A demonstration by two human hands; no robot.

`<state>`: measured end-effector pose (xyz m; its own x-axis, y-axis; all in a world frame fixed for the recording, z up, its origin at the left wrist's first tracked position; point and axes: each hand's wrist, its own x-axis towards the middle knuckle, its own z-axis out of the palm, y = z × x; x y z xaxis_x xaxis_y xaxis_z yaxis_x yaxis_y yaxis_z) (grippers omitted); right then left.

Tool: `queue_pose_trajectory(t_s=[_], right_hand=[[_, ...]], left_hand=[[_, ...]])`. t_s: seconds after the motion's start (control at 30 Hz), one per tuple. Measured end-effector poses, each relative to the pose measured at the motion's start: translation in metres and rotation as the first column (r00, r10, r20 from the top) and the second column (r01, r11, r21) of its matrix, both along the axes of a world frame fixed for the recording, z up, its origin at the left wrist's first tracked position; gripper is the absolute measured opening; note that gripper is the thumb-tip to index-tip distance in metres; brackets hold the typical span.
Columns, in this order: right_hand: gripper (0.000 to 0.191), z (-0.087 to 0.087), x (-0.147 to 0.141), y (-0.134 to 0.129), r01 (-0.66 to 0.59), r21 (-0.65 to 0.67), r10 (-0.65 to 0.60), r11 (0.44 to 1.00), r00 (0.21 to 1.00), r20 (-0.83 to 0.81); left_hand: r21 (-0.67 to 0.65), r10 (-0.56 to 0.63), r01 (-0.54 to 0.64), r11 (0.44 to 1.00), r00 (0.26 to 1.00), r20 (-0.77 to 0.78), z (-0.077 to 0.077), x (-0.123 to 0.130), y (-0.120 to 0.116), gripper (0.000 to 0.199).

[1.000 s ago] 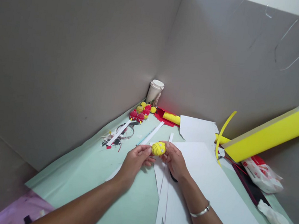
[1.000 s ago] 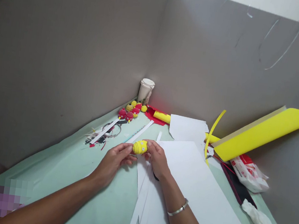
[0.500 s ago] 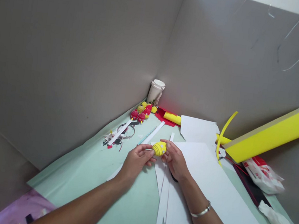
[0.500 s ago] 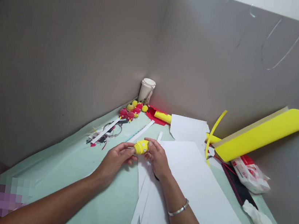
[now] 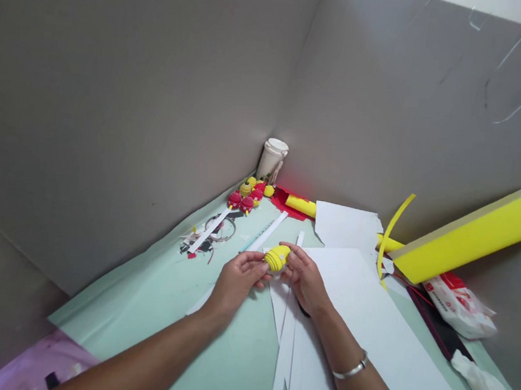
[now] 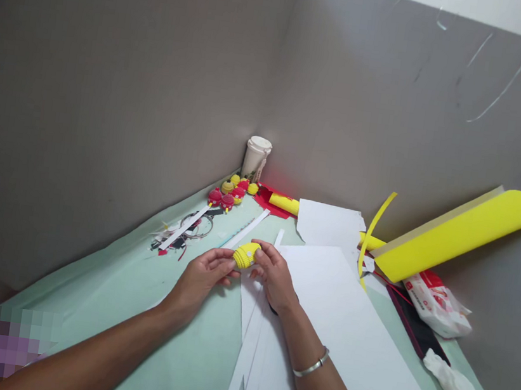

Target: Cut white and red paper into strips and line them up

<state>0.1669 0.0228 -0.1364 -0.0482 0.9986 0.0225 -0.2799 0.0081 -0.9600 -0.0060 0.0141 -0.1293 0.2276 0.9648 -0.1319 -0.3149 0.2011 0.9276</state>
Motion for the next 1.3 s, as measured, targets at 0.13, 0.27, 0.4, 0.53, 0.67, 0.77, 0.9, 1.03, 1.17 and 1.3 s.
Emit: queue_pose_trajectory(t_s=[0.13,0.27,0.4,0.53,0.67,0.77,0.9,1.03,1.17,1.3], right_hand=[[0.037,0.0005,-0.0007,0.0010,-0.020,-0.019,0.019,1.000,0.999,-0.033],[0.036,0.0013,-0.0007,0.0010,-0.043,-0.035,0.041,0.998,0.997,-0.059],[0.037,0.0007,0.0000,0.0008,-0.048,-0.036,0.046,0.998,0.997,-0.061],[0.038,0.0006,0.0002,0.0011,-0.042,-0.038,0.040,0.998,0.998,-0.057],[0.037,0.0012,-0.0004,0.0009,-0.030,-0.036,0.028,0.999,0.998,-0.061],[0.037,0.0016,-0.0007,0.0006,-0.027,-0.028,0.025,0.999,0.997,-0.067],[0.038,0.0026,-0.0009,0.0002,-0.017,-0.021,0.016,1.000,0.998,-0.067],[0.039,0.0036,-0.0016,-0.0002,-0.005,-0.024,0.004,1.000,0.999,-0.047],[0.042,0.0037,-0.0018,-0.0002,0.006,-0.030,-0.007,1.000,1.000,-0.027],[0.040,0.0039,-0.0016,-0.0004,0.003,-0.025,-0.004,1.000,1.000,-0.027]], left_hand=[[0.023,0.016,-0.016,1.000,1.000,0.009,0.0005,0.0003,0.0007,0.036],[0.062,0.013,-0.012,0.998,1.000,-0.018,-0.0010,0.0006,0.0016,0.035],[0.072,0.012,-0.009,0.997,0.999,-0.033,-0.0025,0.0008,0.0008,0.035],[0.072,0.005,-0.002,0.997,0.999,-0.041,-0.0016,0.0005,-0.0008,0.034],[0.059,0.000,0.004,0.998,0.999,-0.054,-0.0003,0.0005,-0.0005,0.035],[0.047,-0.005,0.007,0.999,0.999,-0.046,-0.0008,0.0007,0.0001,0.034],[0.040,-0.016,0.018,0.999,0.998,-0.058,-0.0019,0.0008,-0.0002,0.035],[0.040,-0.018,0.021,0.999,0.998,-0.067,-0.0010,0.0008,-0.0011,0.034],[0.040,-0.017,0.020,0.999,0.998,-0.062,0.0006,0.0006,-0.0015,0.034],[0.037,-0.024,0.027,0.999,0.997,-0.071,0.0017,0.0001,-0.0020,0.034]])
